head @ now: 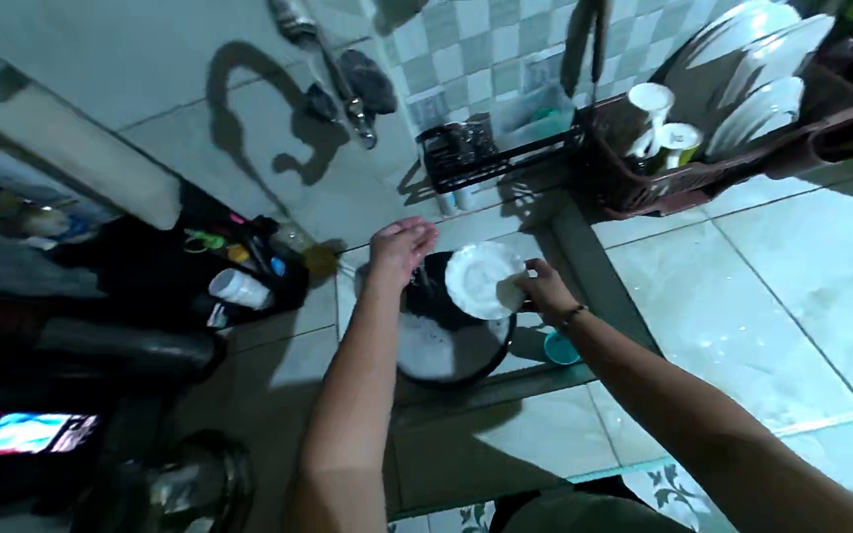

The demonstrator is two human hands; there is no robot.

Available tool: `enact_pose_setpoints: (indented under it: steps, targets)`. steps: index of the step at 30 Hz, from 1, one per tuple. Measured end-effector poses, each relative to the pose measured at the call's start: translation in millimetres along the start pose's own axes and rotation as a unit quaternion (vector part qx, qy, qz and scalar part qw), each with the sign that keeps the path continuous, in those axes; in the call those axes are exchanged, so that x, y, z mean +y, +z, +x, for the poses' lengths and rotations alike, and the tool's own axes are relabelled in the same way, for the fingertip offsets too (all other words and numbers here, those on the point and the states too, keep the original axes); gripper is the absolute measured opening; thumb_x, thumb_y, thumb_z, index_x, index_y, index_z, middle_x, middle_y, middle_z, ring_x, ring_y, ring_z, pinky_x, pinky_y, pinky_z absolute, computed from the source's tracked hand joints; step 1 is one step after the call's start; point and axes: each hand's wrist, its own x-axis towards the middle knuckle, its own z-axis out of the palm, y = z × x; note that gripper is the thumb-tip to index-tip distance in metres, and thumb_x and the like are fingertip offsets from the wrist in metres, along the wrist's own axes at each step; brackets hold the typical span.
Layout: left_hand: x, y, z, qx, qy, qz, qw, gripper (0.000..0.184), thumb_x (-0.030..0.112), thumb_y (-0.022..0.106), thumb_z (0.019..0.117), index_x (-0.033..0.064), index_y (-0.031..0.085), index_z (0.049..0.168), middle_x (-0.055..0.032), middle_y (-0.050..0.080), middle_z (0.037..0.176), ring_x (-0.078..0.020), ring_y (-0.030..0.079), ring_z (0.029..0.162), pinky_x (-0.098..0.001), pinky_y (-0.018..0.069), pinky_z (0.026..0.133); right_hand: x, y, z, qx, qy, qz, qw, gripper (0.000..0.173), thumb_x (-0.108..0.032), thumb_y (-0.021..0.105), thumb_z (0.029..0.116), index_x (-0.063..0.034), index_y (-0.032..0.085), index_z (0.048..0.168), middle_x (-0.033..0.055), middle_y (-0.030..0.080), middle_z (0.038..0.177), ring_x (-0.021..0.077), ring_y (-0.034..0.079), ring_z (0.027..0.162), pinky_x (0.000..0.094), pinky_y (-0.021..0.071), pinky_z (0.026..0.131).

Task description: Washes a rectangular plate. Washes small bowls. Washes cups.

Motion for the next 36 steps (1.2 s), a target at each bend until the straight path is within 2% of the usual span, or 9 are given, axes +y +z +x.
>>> enact_pose_setpoints:
  steps: [12,16,19,21,23,27,29,33,36]
  targets:
    - [19.2,-35.2,13.8,-0.098,0.058,0.323,0.939,0.023,0.001,0.052,0.1027,-0.0060,0.066,0.120,-0.0206,0.070,0.117,-0.0276,0.070,0.105,-0.0439,0.0573,0.096,1.6,127.8,23.8,0.014,0.017,0.140,0.990,0.037,-0.023,0.055,0.1060,-0.0166,0.047,0.141,0.0129,0.063,0.111,0.0229,0.064,0.086,0.0411,0.0555,0.071]
    - [8.4,-41.9,4.3,-0.166,0.189,0.581,0.774,0.031,0.011,0.054,0.1048,-0.0007,0.067,0.130,-0.0213,0.065,0.133,-0.0349,0.059,0.130,-0.0555,0.0403,0.115,-0.6,130.5,24.9,0.020,0.002,0.158,0.987,0.036,-0.025,0.049,0.1077,-0.0146,0.045,0.142,0.0133,0.062,0.108,0.0232,0.064,0.084,0.0427,0.0565,0.070]
    - [-24.9,-43.7,4.3,-0.147,0.198,0.711,0.659,0.060,0.040,0.050,0.1074,0.0022,0.045,0.153,-0.0153,0.031,0.166,-0.0343,0.018,0.157,-0.0684,0.0028,0.123,-8.2,132.6,25.0,0.053,-0.046,0.150,0.986,0.035,-0.028,0.046,0.1092,-0.0132,0.048,0.141,0.0150,0.063,0.110,0.0255,0.066,0.087,0.0444,0.0576,0.069]
    - [-46.4,-37.7,0.0,-0.120,0.193,0.714,0.662,0.070,0.046,0.040,0.1087,0.0028,0.025,0.162,-0.0134,0.011,0.172,-0.0330,0.002,0.160,-0.0680,-0.0042,0.122,-9.8,135.5,23.8,0.064,-0.088,0.113,0.988,0.037,-0.036,0.043,0.1100,-0.0146,0.049,0.140,0.0150,0.064,0.113,0.0263,0.065,0.089,0.0465,0.0574,0.071]
    - [-63.1,-26.4,-13.0,-0.135,0.222,0.659,0.706,0.063,0.034,0.039,0.1098,0.0064,0.022,0.164,-0.0105,0.012,0.173,-0.0321,0.006,0.159,-0.0658,0.0018,0.123,-8.1,135.8,22.9,0.070,-0.136,0.043,0.987,0.042,-0.044,0.039,0.1104,-0.0144,0.051,0.138,0.0113,0.064,0.111,0.0196,0.063,0.087,0.0404,0.0541,0.074]
    - [-69.1,-37.2,-32.9,-0.266,0.336,0.570,0.701,0.040,0.019,0.042,0.1081,-0.0012,0.063,0.135,-0.0154,0.055,0.149,-0.0296,0.040,0.149,-0.0529,0.0201,0.126,-13.4,117.7,37.8,0.118,-0.177,0.035,0.977,0.038,-0.028,0.035,0.1123,-0.0010,0.054,0.133,0.0129,0.064,0.104,0.0174,0.063,0.087,0.0379,0.0547,0.078]
    - [-72.6,-62.7,-25.9,-0.262,0.395,0.564,0.676,0.040,0.017,0.043,0.1050,0.0047,0.066,0.136,-0.0103,0.056,0.150,-0.0257,0.043,0.147,-0.0546,0.0221,0.125,-10.6,103.8,33.9,0.133,-0.169,0.020,0.977,0.040,-0.035,0.033,0.1127,-0.0071,0.053,0.134,0.0126,0.064,0.113,0.0183,0.064,0.095,0.0400,0.0542,0.083]
    - [-64.1,-76.6,-1.5,-0.162,0.264,0.688,0.657,0.059,0.039,0.036,0.1110,0.0077,0.032,0.161,-0.0075,0.021,0.171,-0.0278,0.010,0.159,-0.0668,-0.0012,0.124,-4.3,107.8,19.2,0.116,-0.174,-0.017,0.978,0.044,-0.041,0.032,0.1121,-0.0093,0.053,0.134,0.0158,0.064,0.114,0.0251,0.065,0.096,0.0477,0.0544,0.080]
    - [-63.9,-42.1,1.7,-0.129,0.233,0.672,0.692,0.067,0.039,0.038,0.1099,0.0049,0.018,0.164,-0.0122,0.007,0.173,-0.0341,0.000,0.159,-0.0677,-0.0024,0.122,-6.3,125.9,17.2,0.082,-0.186,-0.022,0.979,0.045,-0.039,0.031,0.1123,-0.0073,0.053,0.136,0.0176,0.064,0.121,0.0263,0.064,0.102,0.0488,0.0542,0.086]
